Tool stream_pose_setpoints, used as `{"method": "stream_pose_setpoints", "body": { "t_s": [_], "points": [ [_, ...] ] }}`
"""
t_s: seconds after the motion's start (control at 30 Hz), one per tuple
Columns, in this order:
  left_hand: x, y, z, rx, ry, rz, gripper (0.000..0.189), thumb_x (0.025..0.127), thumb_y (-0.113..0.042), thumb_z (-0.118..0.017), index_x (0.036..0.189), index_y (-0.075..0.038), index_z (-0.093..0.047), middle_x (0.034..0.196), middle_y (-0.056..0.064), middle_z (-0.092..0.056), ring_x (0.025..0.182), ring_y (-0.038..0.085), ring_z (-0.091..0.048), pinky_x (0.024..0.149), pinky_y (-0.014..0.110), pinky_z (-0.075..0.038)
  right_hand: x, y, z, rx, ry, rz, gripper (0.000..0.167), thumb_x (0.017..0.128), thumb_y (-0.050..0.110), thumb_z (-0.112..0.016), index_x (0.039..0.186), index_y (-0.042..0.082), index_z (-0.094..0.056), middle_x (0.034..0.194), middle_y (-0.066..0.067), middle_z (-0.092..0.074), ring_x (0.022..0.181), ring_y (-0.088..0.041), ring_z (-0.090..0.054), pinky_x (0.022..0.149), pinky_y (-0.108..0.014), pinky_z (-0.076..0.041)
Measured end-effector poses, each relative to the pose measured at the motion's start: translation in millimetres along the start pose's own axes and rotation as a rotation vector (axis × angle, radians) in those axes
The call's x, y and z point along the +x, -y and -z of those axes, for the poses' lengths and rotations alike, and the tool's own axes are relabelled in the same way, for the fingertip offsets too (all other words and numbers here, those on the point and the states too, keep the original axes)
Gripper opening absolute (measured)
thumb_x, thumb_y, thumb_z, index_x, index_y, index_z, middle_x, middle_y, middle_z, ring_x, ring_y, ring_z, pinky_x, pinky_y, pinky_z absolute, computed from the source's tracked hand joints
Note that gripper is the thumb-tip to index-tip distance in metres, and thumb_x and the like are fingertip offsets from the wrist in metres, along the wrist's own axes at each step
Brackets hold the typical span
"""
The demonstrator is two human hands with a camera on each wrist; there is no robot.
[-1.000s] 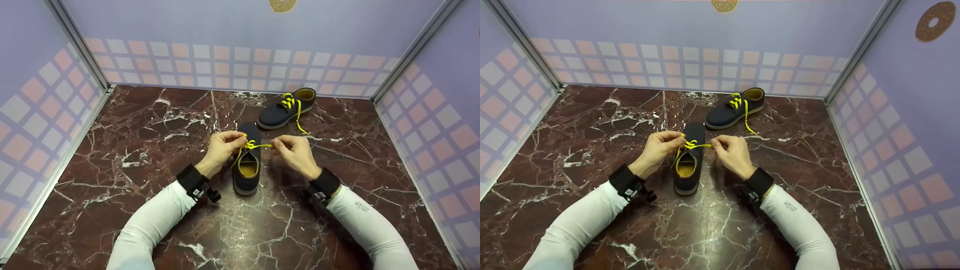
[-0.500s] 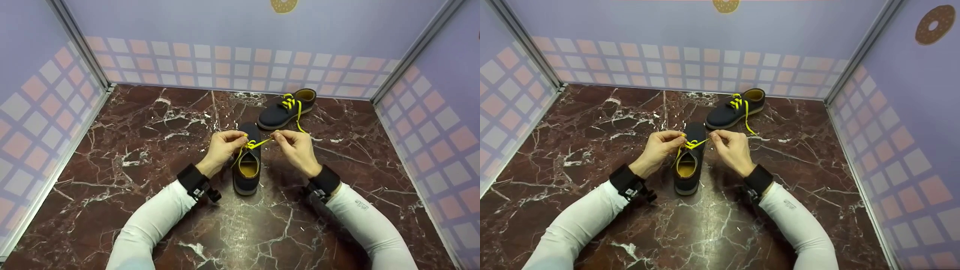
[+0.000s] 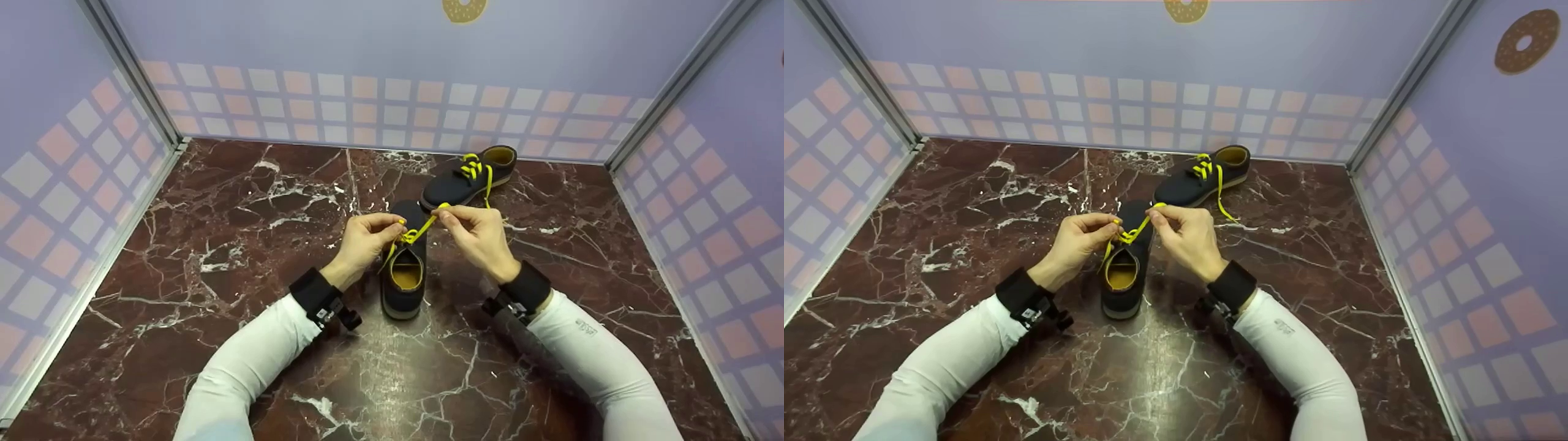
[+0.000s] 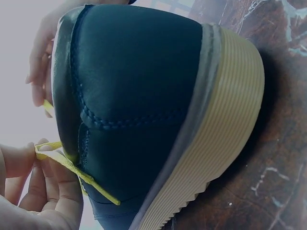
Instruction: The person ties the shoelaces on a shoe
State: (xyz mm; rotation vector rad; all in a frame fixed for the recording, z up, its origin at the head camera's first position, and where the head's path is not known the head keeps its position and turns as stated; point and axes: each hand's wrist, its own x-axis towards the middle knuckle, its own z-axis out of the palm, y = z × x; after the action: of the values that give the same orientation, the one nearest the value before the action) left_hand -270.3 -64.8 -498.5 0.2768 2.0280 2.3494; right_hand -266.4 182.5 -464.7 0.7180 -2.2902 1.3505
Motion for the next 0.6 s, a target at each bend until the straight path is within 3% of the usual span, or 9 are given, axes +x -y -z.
{"method": "stream_pose_setpoints", "body": {
  "t_s": [0.17, 0.33, 0.43, 0.6],
  "points": [
    [0.5, 1.4, -0.3, -0.001, 0.012, -0.01, 0.026, 0.1, 0.004, -0.078, 0.12, 0.02, -0.075, 0.087, -0.01, -0.081, 0.076, 0.002, -0.071, 0.071, 0.016, -0.056, 7.3, 6.3, -3.5, 0.059, 0.043, -0.015, 0.019, 0.109, 0.013, -0.072, 0.113, 0.007, -0.089, 0.106, -0.016, -0.088, 0.084, 0.0, -0.074, 0.074, -0.012, -0.052],
    [0.3, 2.4, 0.0, -0.002, 0.014, -0.023, 0.018, 0.101, 0.005, -0.077, 0.115, 0.015, -0.079, 0.088, -0.006, -0.083, 0.078, 0.004, -0.072, 0.074, 0.018, -0.058, 14.5, 9.9, -7.2, 0.117, 0.089, -0.066, 0.022, 0.111, 0.012, -0.068, 0.114, 0.005, -0.089, 0.106, -0.02, -0.087, 0.084, 0.002, -0.075, 0.072, -0.014, -0.056],
    [0.3, 1.4, 0.3, 0.002, 0.017, -0.032, 0.017, 0.102, 0.004, -0.076, 0.115, 0.015, -0.08, 0.086, -0.007, -0.081, 0.077, 0.004, -0.071, 0.074, 0.019, -0.058, 19.6, 11.9, -10.1, 0.159, 0.115, -0.111, 0.024, 0.111, 0.013, -0.066, 0.115, 0.004, -0.088, 0.11, -0.019, -0.087, 0.09, -0.008, -0.082, 0.072, -0.017, -0.06],
    [0.1, 0.0, 1.2, 0.01, 0.029, -0.037, 0.024, 0.101, 0.005, -0.075, 0.119, 0.02, -0.075, 0.085, -0.009, -0.081, 0.076, 0.004, -0.071, 0.074, 0.02, -0.058, 28.5, 14.9, -15.4, 0.249, 0.173, -0.195, 0.028, 0.113, 0.014, -0.062, 0.122, -0.001, -0.085, 0.125, -0.023, -0.084, 0.115, -0.033, -0.085, 0.078, -0.019, -0.062]
  ]
}}
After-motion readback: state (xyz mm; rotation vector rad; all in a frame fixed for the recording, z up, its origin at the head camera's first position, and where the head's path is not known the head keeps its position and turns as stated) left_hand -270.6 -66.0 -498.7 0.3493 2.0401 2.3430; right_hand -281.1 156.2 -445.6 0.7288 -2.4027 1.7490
